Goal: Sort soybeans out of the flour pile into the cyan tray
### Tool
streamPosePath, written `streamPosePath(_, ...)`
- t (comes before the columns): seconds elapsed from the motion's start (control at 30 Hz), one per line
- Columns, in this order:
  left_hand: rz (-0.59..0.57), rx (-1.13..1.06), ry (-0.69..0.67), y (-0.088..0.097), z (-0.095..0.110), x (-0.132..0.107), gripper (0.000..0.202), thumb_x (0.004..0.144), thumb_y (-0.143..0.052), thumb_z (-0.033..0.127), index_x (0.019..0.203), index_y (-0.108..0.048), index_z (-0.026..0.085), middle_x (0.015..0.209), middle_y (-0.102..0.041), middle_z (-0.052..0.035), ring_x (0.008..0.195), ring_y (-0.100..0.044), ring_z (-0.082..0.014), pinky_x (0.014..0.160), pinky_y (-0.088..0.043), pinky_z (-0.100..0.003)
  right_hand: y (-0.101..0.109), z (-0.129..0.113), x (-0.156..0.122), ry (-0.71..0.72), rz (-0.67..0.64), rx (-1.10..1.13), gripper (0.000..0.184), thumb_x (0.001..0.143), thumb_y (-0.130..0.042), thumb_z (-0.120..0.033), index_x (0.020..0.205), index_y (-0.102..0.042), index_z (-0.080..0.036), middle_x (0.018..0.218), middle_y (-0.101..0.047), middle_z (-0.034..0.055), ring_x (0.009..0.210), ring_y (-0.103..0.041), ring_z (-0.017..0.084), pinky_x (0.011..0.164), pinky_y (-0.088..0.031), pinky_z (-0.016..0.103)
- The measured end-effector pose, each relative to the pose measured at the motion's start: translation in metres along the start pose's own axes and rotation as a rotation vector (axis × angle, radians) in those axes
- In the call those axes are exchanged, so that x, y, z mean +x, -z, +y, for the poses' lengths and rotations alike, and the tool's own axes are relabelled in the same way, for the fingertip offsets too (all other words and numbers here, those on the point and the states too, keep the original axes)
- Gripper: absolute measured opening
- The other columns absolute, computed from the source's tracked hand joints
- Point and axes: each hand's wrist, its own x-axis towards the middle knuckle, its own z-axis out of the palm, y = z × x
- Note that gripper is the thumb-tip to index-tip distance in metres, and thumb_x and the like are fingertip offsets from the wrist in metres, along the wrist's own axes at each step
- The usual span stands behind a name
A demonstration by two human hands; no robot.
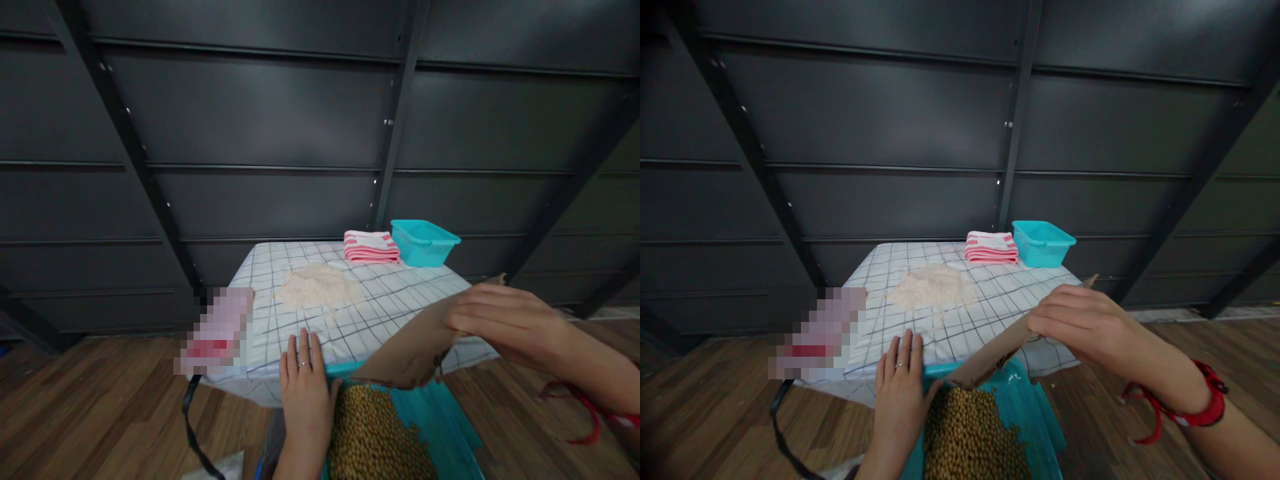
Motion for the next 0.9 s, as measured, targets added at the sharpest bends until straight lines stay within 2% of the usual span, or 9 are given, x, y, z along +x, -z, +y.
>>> streamPosePath(0.13,-0.023,-0.007,0.028,0.004,0.002,0.002,0.057,0.066,-0.059,0.025,0.12,-0.048,0.009,0.129,-0.048,-0.0144,0.118,-0.041,-0.0328,0.094,-0.039,-0.049,-0.006,0.005,-0.004,-0.024,0.04,-0.027,0.027,0.083,-0.039,-0.005,0.102,-0.05,-0.02,0.079,-0.064,0.0023,0.075,-0.057,0.014,0.068,-0.046,0.03)
streamPosePath(0.37,-0.037,-0.02,0.044,0.005,0.002,0.003,0.058,0.064,-0.06,0.024,0.119,-0.049,0.01,0.128,-0.048,-0.0128,0.118,-0.042,-0.032,0.094,-0.04,-0.047,-0.043,0.017,0.003,-0.015,0.051,-0.24,0.024,0.082,-0.036,-0.003,0.094,-0.052,-0.017,0.072,-0.063,0.0036,0.068,-0.057,0.014,0.062,-0.045,0.029)
streamPosePath(0.57,-0.034,-0.015,0.039,0.004,0.002,0.002,0.057,0.065,-0.06,0.025,0.119,-0.049,0.01,0.128,-0.049,-0.0131,0.118,-0.041,-0.0322,0.094,-0.039,-0.047,-0.054,0.024,0.012,-0.063,0.128,-0.317,0.022,0.081,-0.039,-0.002,0.09,-0.054,-0.015,0.071,-0.064,0.0042,0.066,-0.057,0.014,0.061,-0.045,0.027)
streamPosePath(0.73,-0.003,0.0,-0.01,-0.001,-0.001,-0.001,0.058,0.069,-0.057,0.027,0.123,-0.044,0.01,0.13,-0.046,-0.0154,0.12,-0.039,-0.0321,0.093,-0.039,-0.048,-0.082,0.039,0.032,-0.081,0.192,-0.388,0.021,0.083,-0.038,-0.007,0.087,-0.057,-0.016,0.07,-0.064,0.003,0.064,-0.056,0.013,0.06,-0.042,0.027)
streamPosePath(0.9,0.002,0.003,-0.003,-0.003,-0.002,-0.001,0.056,0.069,-0.056,0.026,0.122,-0.044,0.012,0.129,-0.047,-0.0159,0.12,-0.039,-0.0312,0.094,-0.038,-0.05,-0.114,0.044,0.059,-0.083,0.136,-0.405,0.023,0.084,-0.037,-0.006,0.087,-0.059,-0.015,0.073,-0.064,0.0038,0.068,-0.055,0.014,0.062,-0.039,0.029)
